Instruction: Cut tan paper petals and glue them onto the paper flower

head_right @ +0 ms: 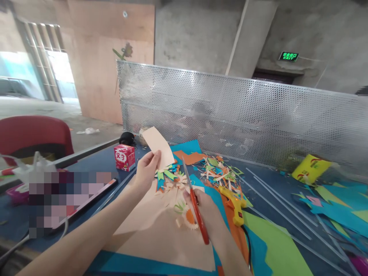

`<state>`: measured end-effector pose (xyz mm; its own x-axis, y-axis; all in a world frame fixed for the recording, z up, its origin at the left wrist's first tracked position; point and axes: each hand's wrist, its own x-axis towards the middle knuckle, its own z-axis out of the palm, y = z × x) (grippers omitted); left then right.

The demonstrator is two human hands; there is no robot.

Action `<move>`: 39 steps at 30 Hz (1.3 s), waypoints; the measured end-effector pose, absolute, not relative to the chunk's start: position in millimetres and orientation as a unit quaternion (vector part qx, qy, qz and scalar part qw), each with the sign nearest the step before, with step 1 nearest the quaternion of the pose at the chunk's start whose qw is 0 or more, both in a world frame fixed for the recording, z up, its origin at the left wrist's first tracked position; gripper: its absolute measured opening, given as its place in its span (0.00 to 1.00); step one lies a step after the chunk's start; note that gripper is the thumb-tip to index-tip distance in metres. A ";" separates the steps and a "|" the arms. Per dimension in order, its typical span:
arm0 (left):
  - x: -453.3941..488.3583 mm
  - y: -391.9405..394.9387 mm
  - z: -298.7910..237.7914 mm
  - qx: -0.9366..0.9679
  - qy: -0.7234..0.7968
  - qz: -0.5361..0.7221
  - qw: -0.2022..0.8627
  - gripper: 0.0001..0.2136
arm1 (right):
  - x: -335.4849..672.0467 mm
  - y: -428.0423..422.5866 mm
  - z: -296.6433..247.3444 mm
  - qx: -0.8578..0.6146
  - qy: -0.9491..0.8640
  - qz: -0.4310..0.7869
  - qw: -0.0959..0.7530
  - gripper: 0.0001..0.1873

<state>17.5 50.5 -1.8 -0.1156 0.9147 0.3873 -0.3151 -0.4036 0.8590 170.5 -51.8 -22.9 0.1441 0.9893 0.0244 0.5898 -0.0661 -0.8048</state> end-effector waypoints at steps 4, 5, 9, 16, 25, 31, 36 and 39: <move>14.5 51.8 1.2 0.479 0.302 0.700 0.435 0.13 | 167.2 -55.2 -19.4 -0.664 -0.632 0.264 0.301 0.20; 14.5 51.7 1.6 0.483 0.299 0.698 0.435 0.13 | 166.5 -55.4 -19.7 -0.666 -0.632 0.267 0.292 0.20; 16.7 48.7 2.6 0.506 0.297 0.679 0.441 0.12 | 164.2 -54.7 -21.9 -0.663 -0.639 0.276 0.276 0.20; 16.8 45.8 -1.7 0.584 0.313 0.648 0.375 0.10 | 162.3 -54.4 -20.7 -0.686 -0.610 0.276 0.283 0.18; 13.2 45.4 -1.7 0.636 0.332 0.633 0.291 0.10 | 161.1 -55.5 -22.1 -0.681 -0.634 0.230 0.284 0.20; 13.7 44.1 -1.5 0.641 0.333 0.625 0.296 0.10 | 164.0 -51.8 -26.3 -0.686 -0.644 0.199 0.275 0.21; 15.0 44.1 -0.2 0.646 0.333 0.624 0.287 0.10 | 169.7 -48.5 -29.7 -0.673 -0.663 0.189 0.269 0.22; 15.2 44.4 -0.4 0.644 0.333 0.625 0.289 0.10 | 172.1 -47.6 -30.8 -0.666 -0.674 0.180 0.265 0.22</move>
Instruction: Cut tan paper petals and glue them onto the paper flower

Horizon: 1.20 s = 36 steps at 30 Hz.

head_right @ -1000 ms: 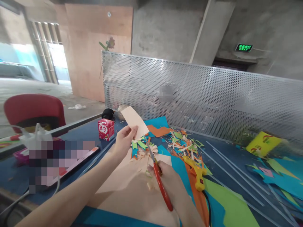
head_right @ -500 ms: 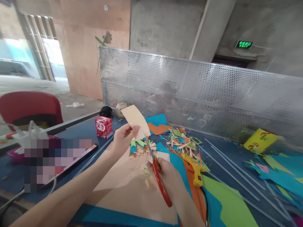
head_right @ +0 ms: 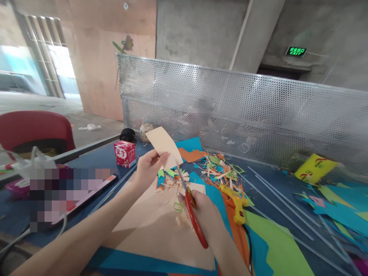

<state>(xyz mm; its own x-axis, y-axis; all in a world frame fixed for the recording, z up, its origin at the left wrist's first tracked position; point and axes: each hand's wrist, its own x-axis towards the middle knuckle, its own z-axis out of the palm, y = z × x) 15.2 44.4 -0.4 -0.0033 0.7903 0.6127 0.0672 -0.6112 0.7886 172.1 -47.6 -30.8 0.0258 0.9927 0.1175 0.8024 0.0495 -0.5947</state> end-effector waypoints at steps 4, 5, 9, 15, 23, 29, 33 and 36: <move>14.6 44.2 -1.1 0.643 0.334 0.624 0.292 0.10 | 172.5 -48.7 -30.4 -0.663 -0.680 0.174 0.261 0.22; 14.5 44.2 -1.2 0.643 0.335 0.624 0.293 0.10 | 172.1 -49.3 -29.8 -0.664 -0.678 0.177 0.260 0.22; 14.2 44.1 -0.6 0.641 0.336 0.621 0.302 0.11 | 169.2 -52.0 -25.1 -0.680 -0.665 0.186 0.244 0.21; 14.7 43.8 0.8 0.627 0.330 0.629 0.320 0.11 | 168.1 -52.5 -21.2 -0.705 -0.658 0.148 0.219 0.20; 14.0 42.0 3.5 0.629 0.362 0.618 0.302 0.11 | 169.7 -51.9 -21.2 -0.701 -0.661 0.163 0.215 0.22; 13.7 42.2 3.2 0.634 0.369 0.615 0.288 0.12 | 167.3 -55.5 -17.0 -0.705 -0.650 0.180 0.217 0.24; 14.0 41.9 2.6 0.636 0.366 0.616 0.285 0.12 | 167.2 -54.2 -17.4 -0.709 -0.650 0.177 0.208 0.24; 14.5 42.6 1.1 0.644 0.357 0.609 0.294 0.11 | 168.1 -52.7 -19.0 -0.705 -0.658 0.165 0.207 0.24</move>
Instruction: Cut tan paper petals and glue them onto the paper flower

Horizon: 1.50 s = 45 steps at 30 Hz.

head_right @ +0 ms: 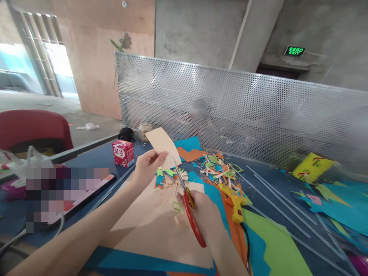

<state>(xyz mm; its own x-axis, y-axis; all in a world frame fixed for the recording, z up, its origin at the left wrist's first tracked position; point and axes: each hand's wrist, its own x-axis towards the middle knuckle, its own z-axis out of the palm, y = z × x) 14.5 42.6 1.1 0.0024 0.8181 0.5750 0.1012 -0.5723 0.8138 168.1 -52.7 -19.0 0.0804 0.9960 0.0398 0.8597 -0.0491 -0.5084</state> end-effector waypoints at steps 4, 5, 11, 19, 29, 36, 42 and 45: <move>15.3 42.3 0.9 0.650 0.352 0.605 0.296 0.11 | 168.9 -50.9 -20.1 -0.703 -0.664 0.157 0.199 0.23; 15.3 41.8 1.3 0.651 0.352 0.605 0.295 0.12 | 169.0 -50.5 -20.4 -0.705 -0.662 0.161 0.196 0.24; 14.1 41.3 1.9 0.657 0.361 0.595 0.291 0.13 | 169.7 -52.1 -23.4 -0.718 -0.639 0.166 0.222 0.26; 15.7 41.2 -0.6 0.668 0.364 0.582 0.287 0.14 | 168.8 -54.2 -17.8 -0.711 -0.643 0.181 0.219 0.24; 16.6 43.0 -3.8 0.673 0.358 0.578 0.291 0.15 | 172.4 -51.4 -24.2 -0.708 -0.652 0.163 0.217 0.25; 17.5 41.3 -2.2 0.676 0.352 0.576 0.296 0.14 | 174.1 -52.0 -24.6 -0.706 -0.659 0.156 0.207 0.27; 17.2 40.1 -0.2 0.677 0.360 0.572 0.291 0.15 | 173.2 -51.2 -27.5 -0.714 -0.642 0.174 0.218 0.28; 17.4 40.4 -1.2 0.685 0.358 0.563 0.291 0.15 | 172.6 -51.1 -27.8 -0.721 -0.634 0.174 0.219 0.26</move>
<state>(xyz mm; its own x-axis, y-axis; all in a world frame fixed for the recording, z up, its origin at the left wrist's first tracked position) 17.4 40.4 -1.2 0.1083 0.8187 0.5639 0.1633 -0.5742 0.8023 172.6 -51.1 -27.8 0.1368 0.9903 0.0263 0.8381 -0.1015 -0.5360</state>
